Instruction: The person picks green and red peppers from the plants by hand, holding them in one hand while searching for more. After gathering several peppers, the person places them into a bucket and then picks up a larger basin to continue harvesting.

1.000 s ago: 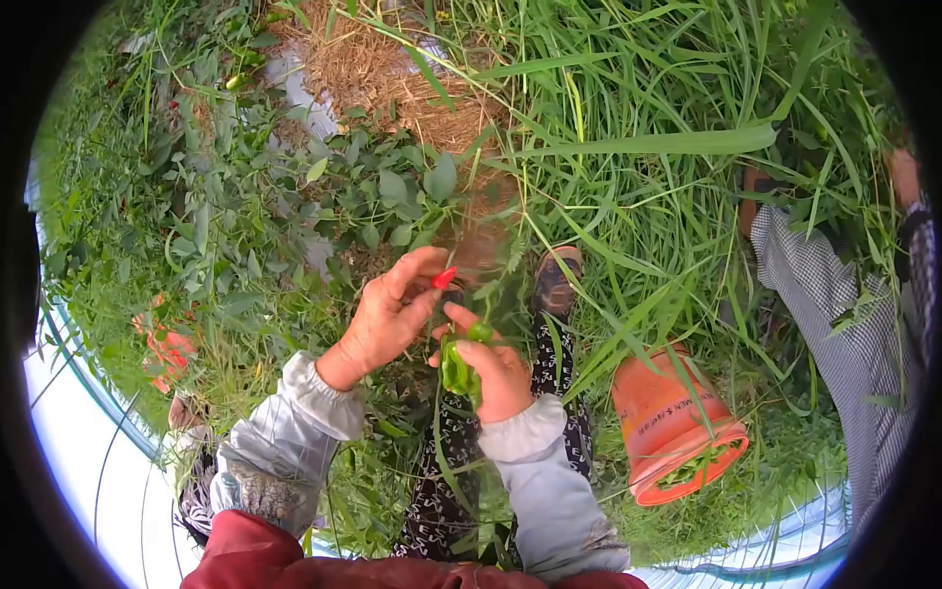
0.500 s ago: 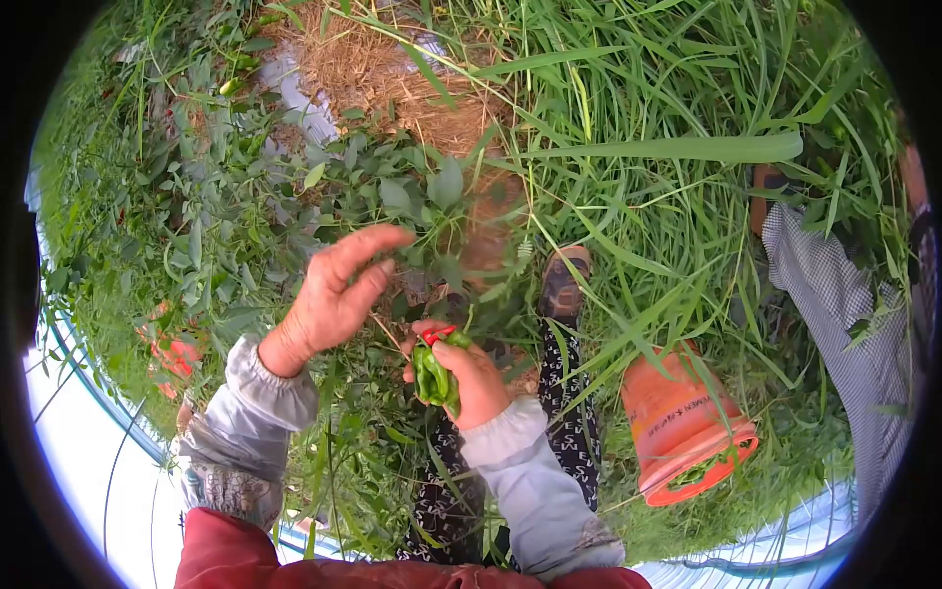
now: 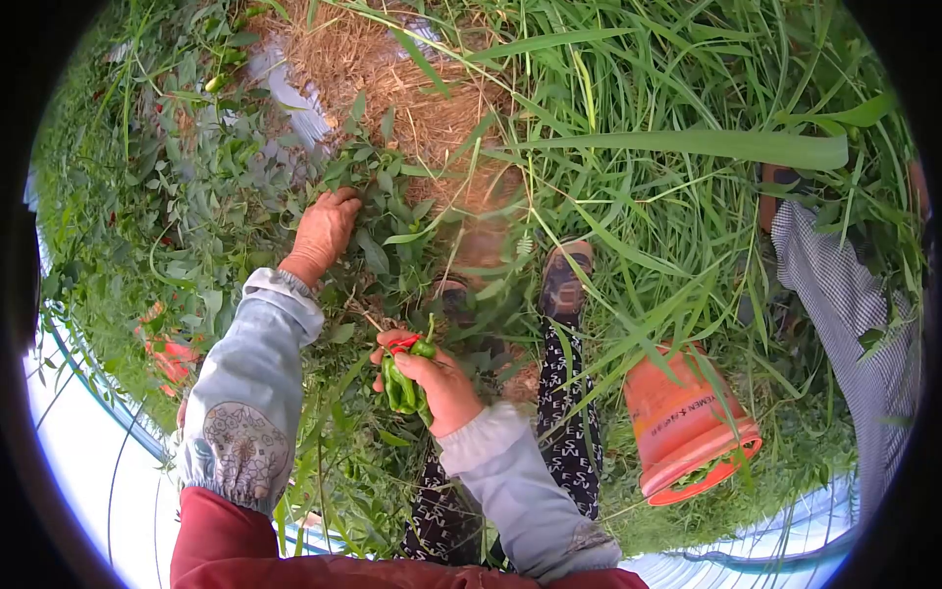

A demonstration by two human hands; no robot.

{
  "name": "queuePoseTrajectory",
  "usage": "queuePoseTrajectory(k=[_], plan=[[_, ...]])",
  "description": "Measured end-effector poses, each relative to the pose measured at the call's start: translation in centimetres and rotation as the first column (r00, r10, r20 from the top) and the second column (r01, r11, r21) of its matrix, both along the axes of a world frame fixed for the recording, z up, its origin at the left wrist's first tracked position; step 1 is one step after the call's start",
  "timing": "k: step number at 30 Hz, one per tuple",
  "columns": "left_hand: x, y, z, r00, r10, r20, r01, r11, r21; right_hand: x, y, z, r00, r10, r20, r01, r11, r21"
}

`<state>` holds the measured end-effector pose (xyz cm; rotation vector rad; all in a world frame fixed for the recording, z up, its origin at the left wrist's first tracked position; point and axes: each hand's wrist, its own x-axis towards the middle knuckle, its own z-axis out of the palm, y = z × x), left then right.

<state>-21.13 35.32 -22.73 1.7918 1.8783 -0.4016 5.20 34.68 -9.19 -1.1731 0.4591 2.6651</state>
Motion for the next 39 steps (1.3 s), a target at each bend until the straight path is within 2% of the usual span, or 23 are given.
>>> queuePoseTrajectory(k=[3,5,6,8,10,13,18,20,22,23,24,25,26,27,28,29,30,31,32,33,35,36,39], plan=[[0.7,0.1,0.1,0.982,0.165,0.089,-0.167,0.986,0.016,-0.2,-0.2,0.0,1.0,0.002,0.02,-0.002,1.0,0.013],[1.0,1.2,0.1,0.838,0.537,0.1,-0.541,0.84,0.025,-0.3,-0.3,0.0,1.0,0.009,0.014,-0.009,1.0,0.016],[0.8,1.5,-0.6,0.837,0.538,0.101,-0.543,0.84,0.025,-0.4,-0.2,-0.1,1.0,0.01,0.007,-0.01,1.0,0.022],[0.3,2.5,-2.4,0.718,0.69,0.089,-0.694,0.704,0.15,-0.6,0.0,0.1,0.999,0.034,0.013,-0.034,0.999,0.017],[-0.3,3.1,-3.6,0.718,0.688,0.107,-0.695,0.696,0.18,-0.7,0.1,0.2,0.998,0.058,0.022,-0.058,0.998,0.011],[-0.5,4.6,-4.2,0.715,0.685,-0.141,-0.697,0.714,-0.067,-1.0,0.0,0.3,0.996,0.083,0.022,-0.083,0.997,-0.003],[-2.1,5.1,-8.3,0.711,0.624,-0.323,-0.696,0.692,-0.194,-1.3,-0.1,0.3,0.998,0.061,0.009,-0.061,0.998,-0.011],[-4.6,3.1,-13.3,0.863,0.129,-0.489,-0.388,0.79,-0.476,-1.1,-0.2,0.0,0.997,0.071,0.009,-0.071,0.997,-0.017],[-5.8,2.3,-14.6,0.86,0.124,-0.495,-0.417,0.731,-0.541,-1.3,-0.1,0.0,0.998,0.066,0.005,-0.066,0.998,-0.023],[-8.6,0.2,-18.5,0.892,-0.261,-0.369,-0.154,0.593,-0.791,-1.4,-0.1,0.0,0.998,0.062,0.002,-0.062,0.998,-0.021],[-10.2,-0.9,-20.4,0.805,-0.579,-0.132,0.074,0.32,-0.945,-1.5,-0.2,0.0,0.999,0.05,0.003,-0.05,0.999,-0.016],[-4.1,2.8,-10.2,0.859,0.047,-0.511,-0.337,0.803,-0.492,-1.5,-0.2,-0.1,0.999,0.04,0.005,-0.04,0.999,-0.009],[-2.9,3.6,-7.0,0.859,0.047,-0.51,-0.336,0.804,-0.491,-1.4,-0.1,0.0,0.999,0.039,0.006,-0.039,0.999,-0.008],[-2.3,4.0,-5.0,0.841,0.392,-0.372,-0.499,0.828,-0.256,-1.3,0.1,0.1,0.999,0.036,0.015,-0.036,0.999,-0.023],[-2.0,4.0,-3.9,0.736,0.663,-0.14,-0.673,0.738,-0.045,-1.3,0.2,0.1,0.999,0.035,0.021,-0.034,0.999,-0.041],[-2.2,3.7,-3.0,0.714,0.699,0.043,-0.701,0.712,0.042,-1.4,0.2,0.1,0.999,0.034,0.018,-0.033,0.999,-0.044],[-2.0,3.4,-2.1,0.716,0.697,0.039,-0.698,0.715,0.043,-1.4,0.2,0.0,1.0,0.022,0.02,-0.021,0.999,-0.032],[-1.7,3.0,-1.2,0.531,0.751,0.393,-0.814,0.58,-0.009,-1.5,0.1,-0.1,1.0,0.01,0.022,-0.009,1.0,-0.02],[-1.2,2.8,0.0,0.256,0.685,0.682,-0.886,0.449,-0.119,-1.6,0.1,0.0,1.0,0.007,0.019,-0.006,1.0,-0.022],[-0.4,2.8,1.6,0.26,0.684,0.681,-0.885,0.451,-0.116,-1.7,0.2,0.0,0.999,0.019,0.03,-0.019,1.0,0.002],[0.9,2.6,4.6,-0.013,0.715,0.699,-0.898,0.298,-0.322,-1.8,0.5,0.2,0.999,0.027,0.046,-0.028,0.999,0.025],[1.0,2.1,5.1,-0.012,0.714,0.7,-0.899,0.299,-0.321,-1.9,0.5,0.2,0.999,0.027,0.045,-0.028,0.999,0.026],[0.5,0.7,5.2,-0.184,0.701,0.689,-0.93,0.104,-0.353,-2.0,0.4,0.2,0.999,0.01,0.042,-0.011,0.999,0.032]])
